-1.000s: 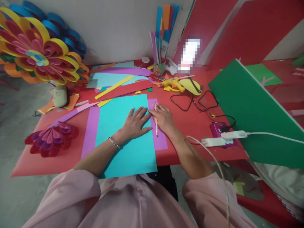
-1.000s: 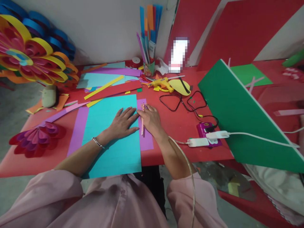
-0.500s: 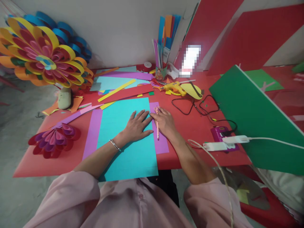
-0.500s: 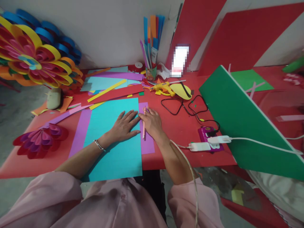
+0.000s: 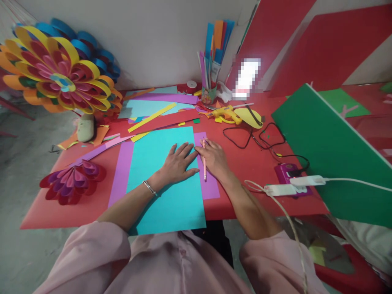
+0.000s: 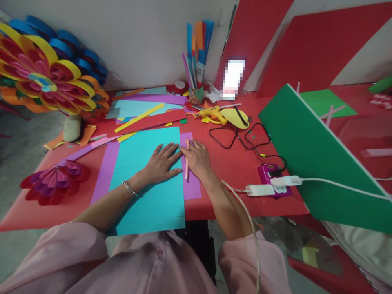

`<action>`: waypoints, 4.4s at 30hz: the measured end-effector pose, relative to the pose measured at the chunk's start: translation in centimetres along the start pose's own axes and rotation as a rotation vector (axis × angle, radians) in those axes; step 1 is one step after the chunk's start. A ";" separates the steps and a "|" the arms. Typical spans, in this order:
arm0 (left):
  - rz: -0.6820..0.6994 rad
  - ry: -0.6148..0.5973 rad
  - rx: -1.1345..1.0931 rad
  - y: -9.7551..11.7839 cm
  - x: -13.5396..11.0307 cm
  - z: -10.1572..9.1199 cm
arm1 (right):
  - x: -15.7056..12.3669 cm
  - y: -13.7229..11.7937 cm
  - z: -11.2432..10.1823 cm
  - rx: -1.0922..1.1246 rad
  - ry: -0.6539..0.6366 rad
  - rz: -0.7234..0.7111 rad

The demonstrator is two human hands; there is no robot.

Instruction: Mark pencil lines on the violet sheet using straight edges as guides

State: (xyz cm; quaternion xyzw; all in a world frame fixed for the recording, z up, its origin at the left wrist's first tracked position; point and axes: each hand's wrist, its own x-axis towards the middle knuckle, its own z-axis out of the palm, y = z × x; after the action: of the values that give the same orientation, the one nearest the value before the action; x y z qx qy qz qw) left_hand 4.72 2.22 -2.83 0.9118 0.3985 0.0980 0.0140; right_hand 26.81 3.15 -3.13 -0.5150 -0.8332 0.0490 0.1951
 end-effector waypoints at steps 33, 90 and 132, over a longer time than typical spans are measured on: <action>0.009 0.013 0.006 -0.1 0.1 0.1 | 0.1 -0.1 0.0 -0.024 -0.019 0.021; -0.007 -0.032 0.030 0.2 0.3 -0.2 | 0.0 -0.2 -0.3 -0.021 -0.043 0.012; -0.001 -0.043 0.026 0.0 0.1 -0.3 | 0.0 -0.2 -0.2 -0.029 -0.055 0.015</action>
State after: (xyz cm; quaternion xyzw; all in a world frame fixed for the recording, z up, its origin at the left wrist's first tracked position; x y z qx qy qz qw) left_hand 4.72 2.27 -2.51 0.9137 0.3997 0.0731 0.0109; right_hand 26.71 3.05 -2.86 -0.5227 -0.8349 0.0526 0.1641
